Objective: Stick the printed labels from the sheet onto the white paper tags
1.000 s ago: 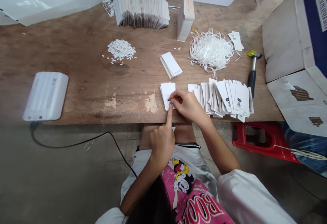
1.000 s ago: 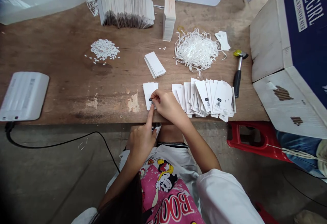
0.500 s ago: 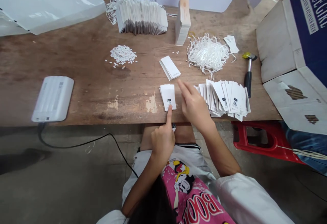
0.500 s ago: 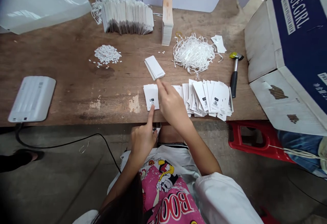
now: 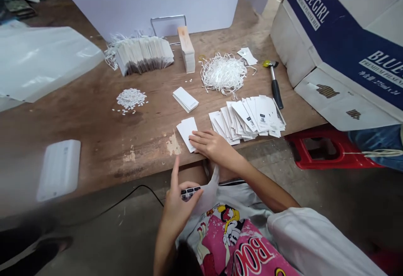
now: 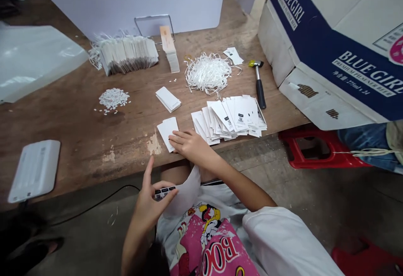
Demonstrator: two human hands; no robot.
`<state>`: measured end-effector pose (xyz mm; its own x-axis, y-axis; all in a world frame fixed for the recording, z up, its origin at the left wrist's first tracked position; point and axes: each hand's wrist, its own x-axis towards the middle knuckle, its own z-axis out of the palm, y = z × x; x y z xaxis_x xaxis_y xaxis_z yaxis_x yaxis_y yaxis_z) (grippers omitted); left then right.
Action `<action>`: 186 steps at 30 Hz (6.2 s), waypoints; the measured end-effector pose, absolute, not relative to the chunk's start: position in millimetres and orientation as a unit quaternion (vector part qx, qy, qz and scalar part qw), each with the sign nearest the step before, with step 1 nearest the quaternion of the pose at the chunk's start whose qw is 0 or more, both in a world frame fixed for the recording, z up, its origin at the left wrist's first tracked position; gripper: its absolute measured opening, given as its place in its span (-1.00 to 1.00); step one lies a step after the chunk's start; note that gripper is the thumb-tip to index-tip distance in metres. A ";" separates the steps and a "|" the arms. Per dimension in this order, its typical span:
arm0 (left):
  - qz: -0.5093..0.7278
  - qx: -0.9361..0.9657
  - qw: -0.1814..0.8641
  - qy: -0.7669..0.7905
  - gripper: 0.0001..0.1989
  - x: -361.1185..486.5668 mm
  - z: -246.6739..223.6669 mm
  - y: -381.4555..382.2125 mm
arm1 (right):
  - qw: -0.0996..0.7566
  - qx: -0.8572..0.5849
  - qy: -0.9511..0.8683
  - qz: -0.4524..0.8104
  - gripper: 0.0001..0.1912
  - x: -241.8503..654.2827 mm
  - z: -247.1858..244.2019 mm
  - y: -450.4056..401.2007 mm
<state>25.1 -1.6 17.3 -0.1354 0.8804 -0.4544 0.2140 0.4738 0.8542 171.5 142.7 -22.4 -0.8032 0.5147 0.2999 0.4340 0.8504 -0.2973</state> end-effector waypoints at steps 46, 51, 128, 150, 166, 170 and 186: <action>0.428 0.310 0.624 0.575 -0.75 40.0 5.0 2.9 | 0.306 -0.359 -0.691 0.547 -0.93 233.4 9.8 60.6; 0.453 0.274 0.654 0.541 -0.74 51.1 2.0 4.3 | 0.294 -0.261 -0.514 0.762 -0.82 229.4 -2.3 59.8; 0.105 0.568 0.210 0.789 -0.34 49.8 1.5 40.5 | 0.260 -0.357 -0.880 0.177 -0.67 165.2 -12.6 156.6; 0.237 0.435 0.333 0.802 -0.28 54.2 1.1 28.3 | 0.160 -0.229 -0.960 0.029 -0.77 177.5 -15.9 141.2; 0.261 0.490 0.337 0.761 -0.31 54.2 -6.1 24.2 | 0.216 -0.165 -0.962 -0.011 -0.77 195.1 -1.8 150.3; 0.275 0.465 0.343 0.769 -0.23 53.5 -7.3 25.3 | 0.333 -0.183 -0.924 -0.038 -0.79 200.5 3.2 147.5; 0.379 0.420 0.451 0.691 -0.40 59.9 -5.8 33.9 | 0.388 -0.501 -0.773 -0.029 -0.53 293.0 22.4 100.6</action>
<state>59.9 33.9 -5.8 -0.2420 0.9212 -0.3046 0.2383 0.3607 0.9017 293.0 100.6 22.4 -0.1969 0.7524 0.6286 0.7977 0.4957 -0.3434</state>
